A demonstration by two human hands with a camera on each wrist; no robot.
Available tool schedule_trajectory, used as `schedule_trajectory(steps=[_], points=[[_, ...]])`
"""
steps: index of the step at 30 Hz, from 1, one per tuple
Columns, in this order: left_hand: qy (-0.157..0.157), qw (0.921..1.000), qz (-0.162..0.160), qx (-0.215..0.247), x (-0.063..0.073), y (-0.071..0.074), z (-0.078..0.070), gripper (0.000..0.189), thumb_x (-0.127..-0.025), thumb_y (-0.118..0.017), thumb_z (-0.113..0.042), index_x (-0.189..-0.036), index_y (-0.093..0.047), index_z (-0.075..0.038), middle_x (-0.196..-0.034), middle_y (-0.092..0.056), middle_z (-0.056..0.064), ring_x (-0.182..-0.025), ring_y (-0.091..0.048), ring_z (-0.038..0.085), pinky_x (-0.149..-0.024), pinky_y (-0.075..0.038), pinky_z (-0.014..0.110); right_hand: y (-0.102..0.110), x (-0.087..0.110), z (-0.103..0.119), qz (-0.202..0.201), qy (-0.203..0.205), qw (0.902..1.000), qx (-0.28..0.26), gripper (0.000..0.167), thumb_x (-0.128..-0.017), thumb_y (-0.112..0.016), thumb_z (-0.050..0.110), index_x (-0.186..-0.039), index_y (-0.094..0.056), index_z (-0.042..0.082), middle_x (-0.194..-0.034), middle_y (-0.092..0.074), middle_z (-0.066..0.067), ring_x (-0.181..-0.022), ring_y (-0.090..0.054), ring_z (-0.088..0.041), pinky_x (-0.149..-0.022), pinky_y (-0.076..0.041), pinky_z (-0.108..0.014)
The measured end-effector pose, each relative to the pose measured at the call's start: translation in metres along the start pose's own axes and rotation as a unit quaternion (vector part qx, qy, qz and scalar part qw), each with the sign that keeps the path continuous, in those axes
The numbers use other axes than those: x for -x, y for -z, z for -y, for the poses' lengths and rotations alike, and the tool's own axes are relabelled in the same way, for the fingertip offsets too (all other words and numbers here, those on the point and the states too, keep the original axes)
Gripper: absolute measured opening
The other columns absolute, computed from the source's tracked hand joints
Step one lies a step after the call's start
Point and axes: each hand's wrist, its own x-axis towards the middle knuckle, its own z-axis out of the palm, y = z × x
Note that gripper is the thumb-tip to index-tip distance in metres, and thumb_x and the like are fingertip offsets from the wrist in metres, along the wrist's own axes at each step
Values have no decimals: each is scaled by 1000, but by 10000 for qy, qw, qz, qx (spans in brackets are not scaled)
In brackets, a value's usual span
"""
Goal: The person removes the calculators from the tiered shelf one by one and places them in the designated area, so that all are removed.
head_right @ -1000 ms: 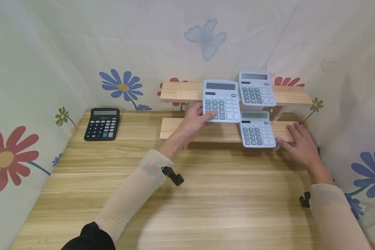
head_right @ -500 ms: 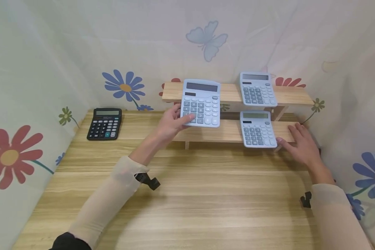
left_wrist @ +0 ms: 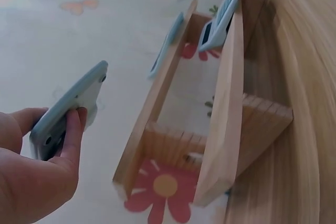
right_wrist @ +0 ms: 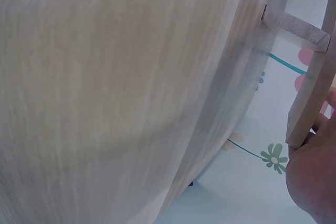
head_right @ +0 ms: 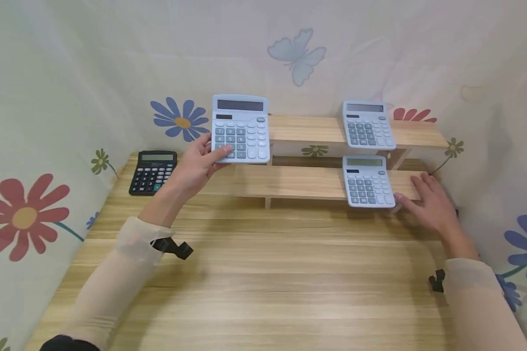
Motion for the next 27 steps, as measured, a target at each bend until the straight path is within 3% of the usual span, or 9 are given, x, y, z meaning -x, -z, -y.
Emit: schedule_trajectory(steps=[7, 12, 20, 27], points=[[8, 9991, -422, -2, 10, 39, -13, 54, -107, -65, -11, -156, -43, -8, -146, -62, 15, -128, -65, 27, -104, -57, 33, 5, -1, -1, 62, -26, 10000, 42, 91, -107, -47, 56, -165, -15, -6, -171, -2, -34, -158, 4, -53, -122, -6, -78], [34, 9980, -636, -15, 18, 58, -14, 55, -106, -65, -12, -156, -42, -9, -147, -61, 15, -128, -65, 26, -104, -57, 32, 9, -1, -4, 69, -19, 10000, -44, 91, -106, -50, 55, -165, -16, -6, -171, -3, -35, -157, 1, -56, -119, -10, -82], [303, 9961, -819, -127, 30, 81, -1, 59, -106, -66, -15, -159, -41, -11, -149, -60, 13, -129, -65, 24, -104, -57, 31, 17, 3, -7, 320, -265, 9991, 0, 97, -104, -54, 59, -164, -17, -7, -169, -4, -39, -152, -5, -64, -113, -15, -85], [470, 9913, -1136, -464, 37, 102, 14, 63, -106, -67, -15, -160, -37, -7, -147, -60, 16, -124, -68, 20, -103, -57, 30, 18, -6, 0, 478, -322, 9983, 45, 101, -102, -56, 62, -166, -13, -5, -169, -2, -39, -150, -8, -66, -110, -18, -87]])
